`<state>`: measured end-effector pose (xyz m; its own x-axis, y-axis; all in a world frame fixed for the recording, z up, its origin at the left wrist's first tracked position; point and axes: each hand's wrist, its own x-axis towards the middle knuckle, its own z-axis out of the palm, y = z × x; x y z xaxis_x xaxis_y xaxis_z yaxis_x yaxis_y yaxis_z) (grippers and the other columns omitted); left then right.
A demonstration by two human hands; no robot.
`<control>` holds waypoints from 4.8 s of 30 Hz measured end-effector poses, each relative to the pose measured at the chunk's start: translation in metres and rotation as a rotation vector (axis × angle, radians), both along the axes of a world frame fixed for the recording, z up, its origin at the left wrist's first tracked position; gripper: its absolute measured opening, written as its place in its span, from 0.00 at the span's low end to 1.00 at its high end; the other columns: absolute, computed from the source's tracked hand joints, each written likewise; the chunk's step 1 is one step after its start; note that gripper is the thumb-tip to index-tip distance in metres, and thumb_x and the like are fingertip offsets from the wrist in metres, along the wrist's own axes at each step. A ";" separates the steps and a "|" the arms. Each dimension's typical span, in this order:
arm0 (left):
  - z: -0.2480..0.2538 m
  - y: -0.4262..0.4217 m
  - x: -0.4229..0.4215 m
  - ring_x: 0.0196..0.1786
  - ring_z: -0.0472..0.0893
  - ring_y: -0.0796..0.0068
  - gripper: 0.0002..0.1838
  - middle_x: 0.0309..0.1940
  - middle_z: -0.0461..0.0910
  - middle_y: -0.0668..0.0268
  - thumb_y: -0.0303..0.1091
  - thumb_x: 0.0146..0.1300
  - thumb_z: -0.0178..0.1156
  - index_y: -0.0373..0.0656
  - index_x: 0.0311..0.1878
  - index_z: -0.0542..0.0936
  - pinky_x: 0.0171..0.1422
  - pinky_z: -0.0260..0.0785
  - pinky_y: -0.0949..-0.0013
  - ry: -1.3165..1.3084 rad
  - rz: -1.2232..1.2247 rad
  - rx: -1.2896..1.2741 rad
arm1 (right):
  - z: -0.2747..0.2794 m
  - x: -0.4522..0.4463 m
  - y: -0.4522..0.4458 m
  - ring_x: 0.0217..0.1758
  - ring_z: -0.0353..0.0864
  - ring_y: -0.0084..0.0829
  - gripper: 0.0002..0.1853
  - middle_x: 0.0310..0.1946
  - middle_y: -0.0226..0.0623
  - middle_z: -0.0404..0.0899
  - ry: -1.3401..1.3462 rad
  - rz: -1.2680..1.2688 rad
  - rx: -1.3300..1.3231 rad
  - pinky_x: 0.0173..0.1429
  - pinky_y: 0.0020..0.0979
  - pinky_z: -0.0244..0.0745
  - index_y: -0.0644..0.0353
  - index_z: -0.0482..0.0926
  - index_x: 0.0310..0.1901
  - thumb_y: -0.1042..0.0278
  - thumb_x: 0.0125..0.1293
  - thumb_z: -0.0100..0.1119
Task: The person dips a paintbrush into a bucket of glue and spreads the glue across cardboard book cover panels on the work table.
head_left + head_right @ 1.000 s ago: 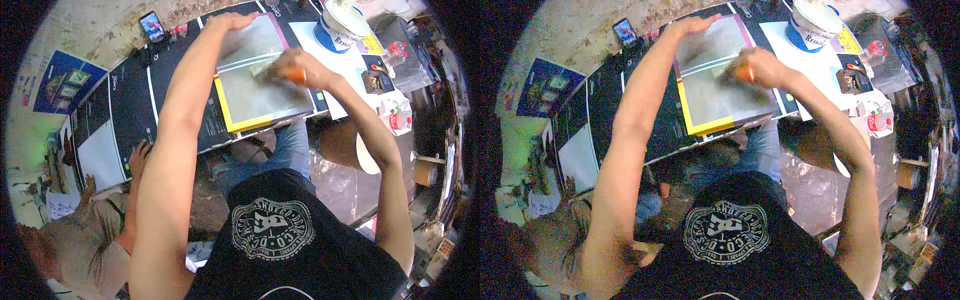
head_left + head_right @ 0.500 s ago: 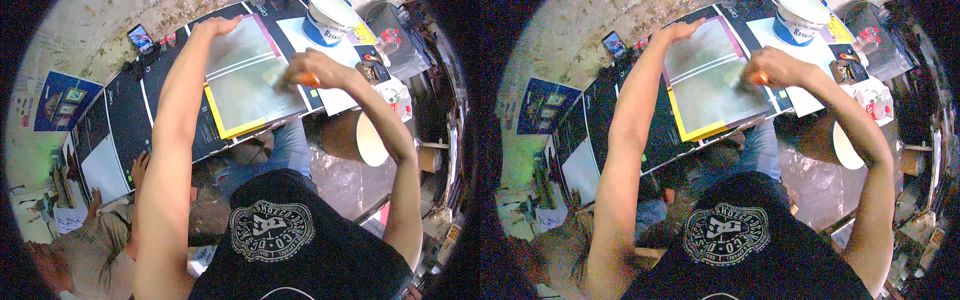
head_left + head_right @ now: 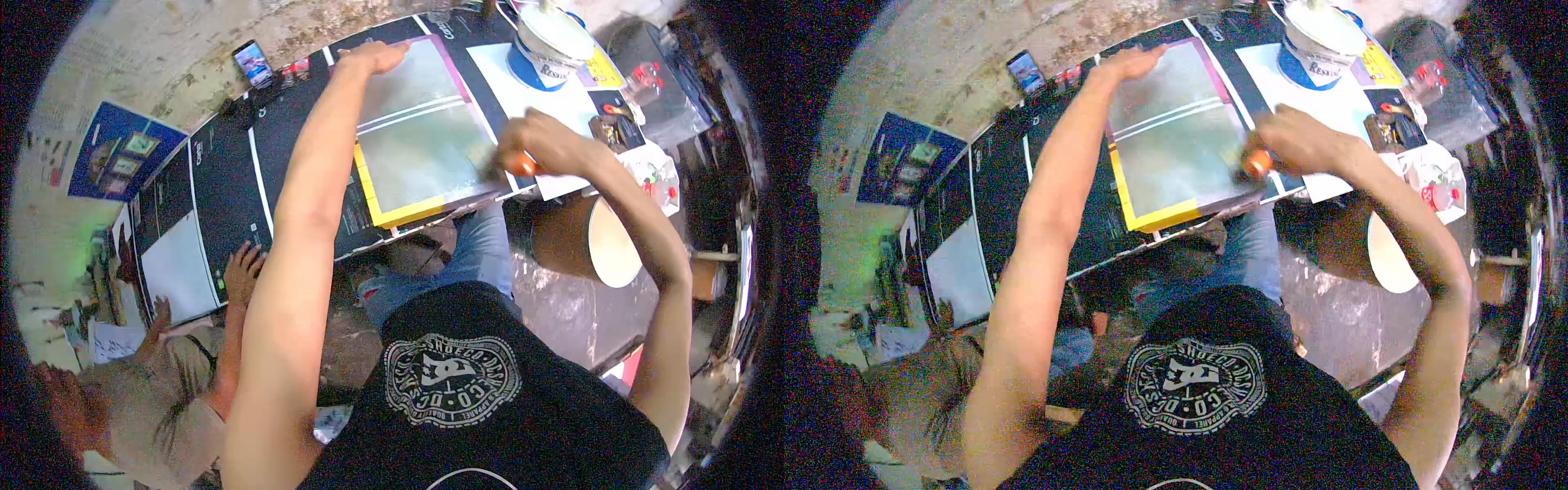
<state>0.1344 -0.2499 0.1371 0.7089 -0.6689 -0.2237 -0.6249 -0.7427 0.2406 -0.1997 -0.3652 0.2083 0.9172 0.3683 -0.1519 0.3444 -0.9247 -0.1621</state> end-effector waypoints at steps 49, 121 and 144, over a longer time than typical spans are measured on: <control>0.021 0.164 -0.221 0.53 0.72 0.58 0.28 0.49 0.73 0.57 0.50 0.56 0.56 0.34 0.50 0.75 0.52 0.59 0.47 0.125 -0.134 -0.229 | 0.006 0.256 -0.059 0.47 0.80 0.34 0.11 0.40 0.39 0.81 -0.122 0.098 0.431 0.53 0.35 0.72 0.60 0.80 0.43 0.64 0.61 0.61; -0.003 0.068 0.006 0.68 0.66 0.56 0.37 0.63 0.71 0.54 0.68 0.65 0.35 0.49 0.56 0.80 0.74 0.50 0.53 0.114 -0.136 -0.054 | -0.042 0.000 0.176 0.47 0.74 0.29 0.16 0.38 0.28 0.77 -0.278 0.133 0.227 0.47 0.36 0.67 0.53 0.81 0.44 0.67 0.53 0.55; -0.009 0.037 0.028 0.68 0.65 0.66 0.38 0.65 0.70 0.58 0.65 0.67 0.35 0.41 0.61 0.74 0.73 0.50 0.63 0.293 -0.096 0.142 | -0.030 -0.034 0.174 0.44 0.75 0.30 0.10 0.30 0.30 0.76 -0.390 0.159 0.408 0.44 0.36 0.66 0.53 0.81 0.37 0.65 0.51 0.57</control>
